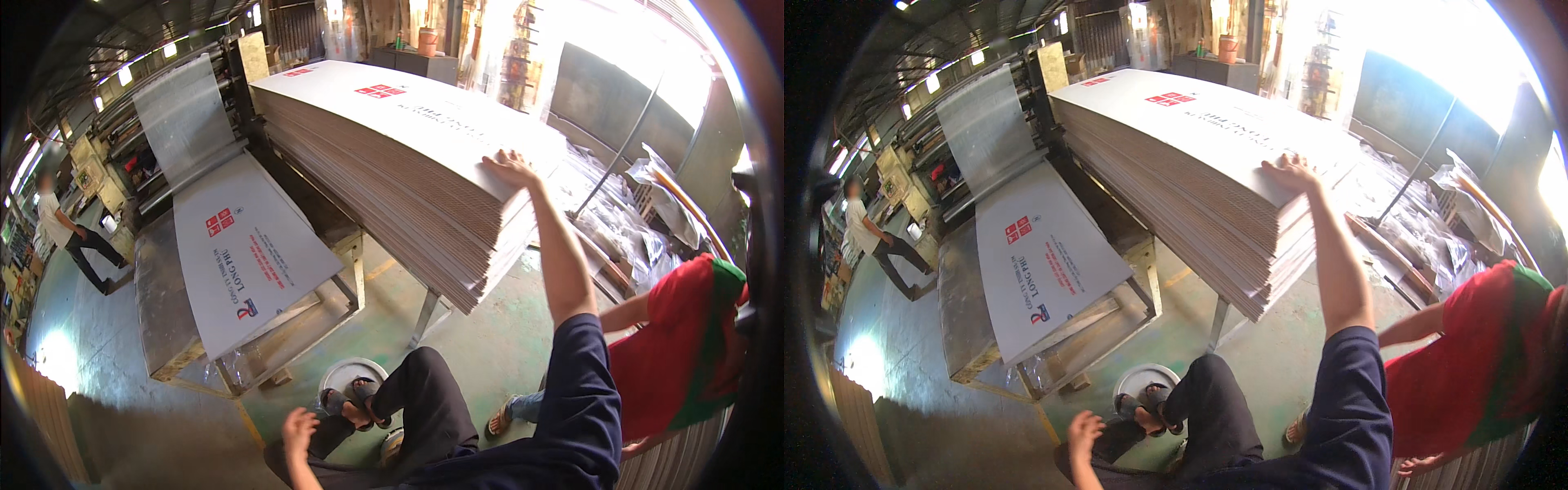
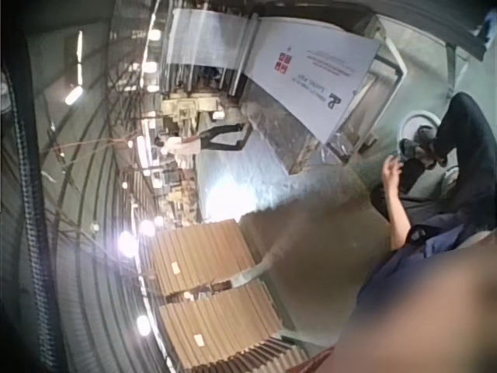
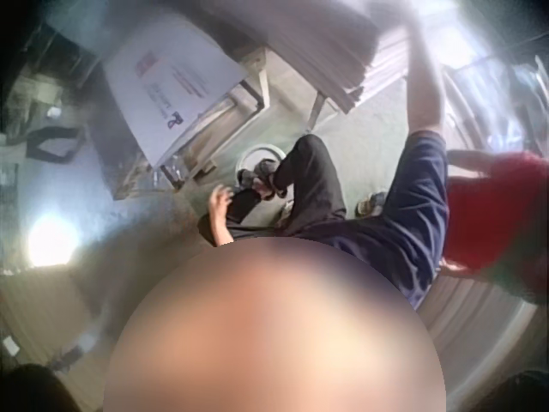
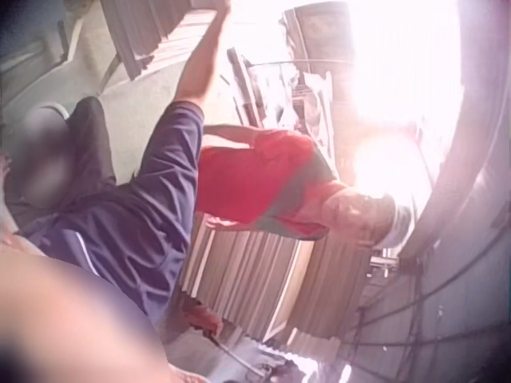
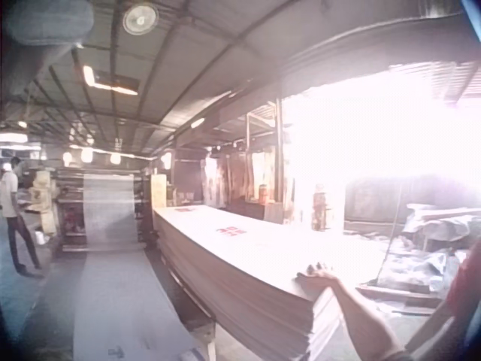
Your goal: The person repeatedly picks up large white cardboard sheets from a conveyor and stacks them on a growing pile to the right. The task is continuous and repetitive throughout the clip.
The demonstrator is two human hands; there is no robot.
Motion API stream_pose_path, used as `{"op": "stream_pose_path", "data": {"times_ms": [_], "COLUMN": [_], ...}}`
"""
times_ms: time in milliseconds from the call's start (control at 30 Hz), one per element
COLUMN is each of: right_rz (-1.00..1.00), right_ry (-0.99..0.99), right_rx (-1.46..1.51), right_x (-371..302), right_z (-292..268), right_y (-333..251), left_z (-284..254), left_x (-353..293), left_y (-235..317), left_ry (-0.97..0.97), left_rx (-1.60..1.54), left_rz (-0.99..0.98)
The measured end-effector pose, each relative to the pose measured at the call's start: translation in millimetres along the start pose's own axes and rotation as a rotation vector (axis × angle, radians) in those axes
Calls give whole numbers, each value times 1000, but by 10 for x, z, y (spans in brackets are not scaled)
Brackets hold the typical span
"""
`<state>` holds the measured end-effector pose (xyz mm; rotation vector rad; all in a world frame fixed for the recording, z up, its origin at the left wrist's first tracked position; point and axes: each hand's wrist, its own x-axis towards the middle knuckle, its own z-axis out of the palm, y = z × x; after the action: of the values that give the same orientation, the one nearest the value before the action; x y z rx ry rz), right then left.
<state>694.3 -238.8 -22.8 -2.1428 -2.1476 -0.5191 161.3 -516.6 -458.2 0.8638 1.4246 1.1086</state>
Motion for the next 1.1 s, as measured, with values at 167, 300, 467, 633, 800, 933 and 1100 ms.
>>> {"op": "stream_pose_path", "data": {"times_ms": [167, 300, 467, 633, 800, 933, 1100], "right_rz": [20, -170, -220, -731, -596, 359, 254], "right_ry": [16, 254, 202, 447, -110, 40, 183], "right_rx": [356, 146, -1, 175, 257, 236, 462], "right_x": [-642, -1023, -1661, -2584, -2386, -2677, -3363], "right_z": [585, 284, -440, -521, -506, -226, 427], "right_y": [-583, -1023, -1605, -2244, -961, -20, -556], "left_z": [1069, 1547, 1813, 1596, 882, 114, -319], "left_x": [-264, -205, -249, -388, -437, -378, -565], "left_y": [191, 834, 2039, 3040, 2772, 1952, 807], "left_ry": [-344, -562, -496, -406, -181, -410, -142], "left_rx": [-39, -30, -400, -574, -362, -413, -437], "left_rz": [-83, 204, 297, 324, 195, 159, -23]}}
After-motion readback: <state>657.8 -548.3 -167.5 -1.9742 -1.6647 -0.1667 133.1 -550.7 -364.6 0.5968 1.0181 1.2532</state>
